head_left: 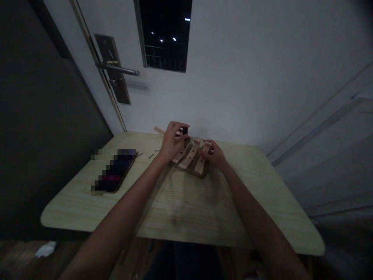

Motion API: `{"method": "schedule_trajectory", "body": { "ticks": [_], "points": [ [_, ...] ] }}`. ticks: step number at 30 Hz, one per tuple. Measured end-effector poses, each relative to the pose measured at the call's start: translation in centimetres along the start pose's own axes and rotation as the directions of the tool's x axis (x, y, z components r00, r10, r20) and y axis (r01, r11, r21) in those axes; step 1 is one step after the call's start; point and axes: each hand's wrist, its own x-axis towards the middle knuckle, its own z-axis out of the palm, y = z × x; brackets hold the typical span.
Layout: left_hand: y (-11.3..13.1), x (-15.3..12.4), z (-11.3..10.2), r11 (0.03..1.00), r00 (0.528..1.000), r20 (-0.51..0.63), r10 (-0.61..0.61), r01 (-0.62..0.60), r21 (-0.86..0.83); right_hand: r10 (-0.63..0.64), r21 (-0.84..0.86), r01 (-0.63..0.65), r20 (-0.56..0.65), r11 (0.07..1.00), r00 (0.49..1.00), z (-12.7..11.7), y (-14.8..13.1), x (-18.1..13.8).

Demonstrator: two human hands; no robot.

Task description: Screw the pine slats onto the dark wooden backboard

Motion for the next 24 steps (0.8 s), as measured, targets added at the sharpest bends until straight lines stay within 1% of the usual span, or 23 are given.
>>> {"method": "schedule_trajectory", "body": {
  "ticks": [3,4,5,6,7,8,9,10,12,13,14,15,17,18,21,22,24],
  "points": [
    [-0.3,0.6,-0.6,0.999,0.995,0.093,0.019,-0.022,0.030,0.027,-0.161,-0.006,0.130,0.987,0.991,-1.3,-1.2,-0.2],
    [-0.4,0.9,-0.8,0.999,0.991,0.133,0.023,-0.029,0.041,0.059,-0.205,-0.022,0.175,0.979,0.983,-1.9,-1.7,-0.2],
    [-0.3,1.2,-1.0,0.997,0.985,0.170,0.027,-0.038,0.060,0.101,-0.240,-0.044,0.233,0.970,0.967,-2.4,-2.2,-0.2],
    [-0.2,1.5,-1.2,0.996,0.980,0.195,0.027,-0.044,0.079,0.129,-0.278,-0.044,0.295,0.960,0.947,-2.9,-2.8,-0.3],
    [-0.1,1.7,-1.3,0.994,0.975,0.223,0.026,-0.048,0.096,0.140,-0.313,-0.031,0.331,0.949,0.933,-3.3,-3.5,-0.3],
    [0.1,1.9,-1.3,0.992,0.970,0.243,0.024,-0.053,0.111,0.129,-0.325,-0.005,0.361,0.946,0.923,-3.6,-4.3,-0.3],
    [0.2,2.1,-1.3,0.992,0.964,0.264,0.023,-0.055,0.114,0.082,-0.296,0.047,0.410,0.954,0.908,-3.7,-5.1,-0.3],
    [0.4,2.2,-1.2,0.992,0.960,0.280,0.022,-0.055,0.110,0.028,-0.267,0.094,0.421,0.959,0.907,-3.7,-6.0,-0.1],
    [0.5,2.3,-0.9,0.993,0.953,0.302,0.028,-0.061,0.099,-0.019,-0.279,0.118,0.334,0.953,0.942,-3.2,-7.5,0.5],
    [0.4,2.3,-0.8,0.993,0.953,0.303,0.034,-0.067,0.101,-0.036,-0.285,0.108,0.247,0.952,0.968,-2.8,-8.0,0.9],
    [0.4,2.3,-0.7,0.991,0.953,0.300,0.039,-0.075,0.110,-0.069,-0.278,0.116,0.173,0.954,0.983,-2.2,-8.4,1.4],
    [0.3,2.4,-0.7,0.989,0.955,0.295,0.044,-0.083,0.121,-0.121,-0.265,0.152,0.131,0.952,0.984,-1.5,-8.6,1.9],
    [0.0,2.6,-0.8,0.987,0.955,0.292,0.047,-0.089,0.132,-0.220,-0.224,0.245,0.130,0.943,0.967,-0.2,-8.7,2.9],
    [-0.1,2.7,-1.0,0.989,0.954,0.296,0.049,-0.088,0.123,-0.260,-0.215,0.278,0.108,0.936,0.960,0.4,-8.6,3.3],
    [-0.6,2.8,-1.9,0.998,0.947,0.319,0.038,-0.052,0.036,-0.317,-0.210,0.326,0.078,0.922,0.945,1.6,-8.4,4.0],
    [-0.8,2.6,-2.3,1.000,0.947,0.320,0.007,-0.007,-0.001,-0.328,-0.206,0.338,0.081,0.918,0.941,1.7,-8.3,4.1],
    [-1.3,2.0,-3.1,0.987,0.950,0.296,-0.096,0.130,-0.097,-0.339,-0.193,0.350,0.088,0.917,0.937,1.8,-8.3,4.1]
  ]
}}
